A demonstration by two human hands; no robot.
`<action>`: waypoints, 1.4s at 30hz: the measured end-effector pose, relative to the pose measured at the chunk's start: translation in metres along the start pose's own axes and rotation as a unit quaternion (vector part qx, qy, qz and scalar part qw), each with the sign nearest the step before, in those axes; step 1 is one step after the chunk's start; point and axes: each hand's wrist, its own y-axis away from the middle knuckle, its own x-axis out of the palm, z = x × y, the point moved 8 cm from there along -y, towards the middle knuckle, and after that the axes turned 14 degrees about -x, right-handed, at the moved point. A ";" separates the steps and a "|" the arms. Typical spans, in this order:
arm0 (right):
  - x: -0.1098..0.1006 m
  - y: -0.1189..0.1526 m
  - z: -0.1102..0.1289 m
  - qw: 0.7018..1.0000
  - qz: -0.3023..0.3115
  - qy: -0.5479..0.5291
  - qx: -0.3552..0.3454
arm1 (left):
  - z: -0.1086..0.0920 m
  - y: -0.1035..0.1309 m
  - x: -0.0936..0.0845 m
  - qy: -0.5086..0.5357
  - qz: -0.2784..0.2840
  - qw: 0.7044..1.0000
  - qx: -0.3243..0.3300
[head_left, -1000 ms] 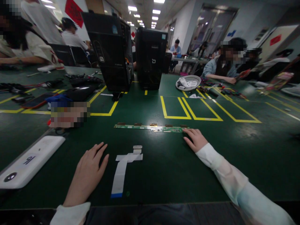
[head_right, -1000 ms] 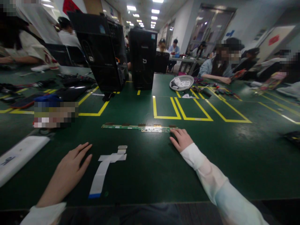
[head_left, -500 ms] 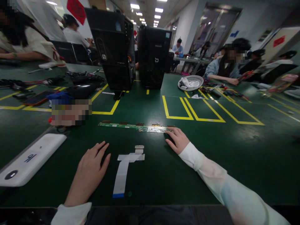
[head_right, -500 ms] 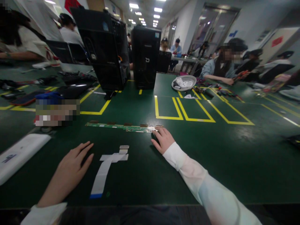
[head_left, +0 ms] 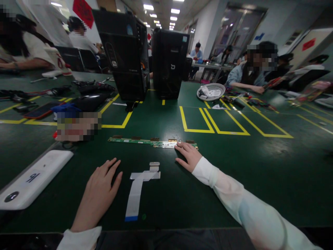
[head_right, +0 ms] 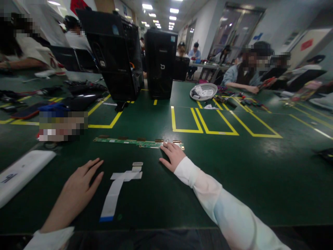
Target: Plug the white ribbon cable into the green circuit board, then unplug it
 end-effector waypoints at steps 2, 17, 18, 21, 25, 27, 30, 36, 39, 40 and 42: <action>0.000 0.002 0.003 1.000 0.006 -0.006 -0.003 | -0.001 0.000 -0.001 0.004 -0.004 1.000 0.003; 0.003 0.011 0.016 1.000 0.014 0.000 -0.022 | -0.016 0.002 -0.012 0.080 0.008 0.996 0.031; 0.003 0.011 0.016 1.000 0.013 0.002 -0.022 | -0.024 0.004 -0.015 0.095 0.018 0.994 0.050; 0.004 0.012 0.015 1.000 0.008 0.000 -0.025 | -0.059 0.013 -0.022 0.119 0.071 0.983 0.122; 0.006 0.012 0.014 0.999 0.012 -0.010 -0.038 | -0.103 0.021 -0.023 0.114 0.118 0.966 0.202; 0.006 0.012 0.013 0.999 0.009 -0.010 -0.037 | -0.117 0.022 -0.019 0.105 0.133 0.962 0.215; 0.007 0.012 0.012 1.000 0.005 -0.006 -0.029 | -0.128 0.019 -0.010 0.083 0.150 0.961 0.217; 0.005 0.012 0.014 0.999 0.020 -0.013 -0.032 | -0.156 0.012 -0.001 0.072 0.150 0.956 0.241; 0.003 0.012 0.015 0.999 0.031 -0.017 -0.036 | -0.168 0.007 0.001 0.073 0.128 0.960 0.237; 0.002 0.012 0.015 0.999 0.030 -0.016 -0.035 | -0.171 0.006 0.001 0.074 0.121 0.961 0.236; 0.001 0.011 0.015 0.999 0.029 -0.014 -0.033 | -0.174 0.005 0.001 0.075 0.112 0.964 0.230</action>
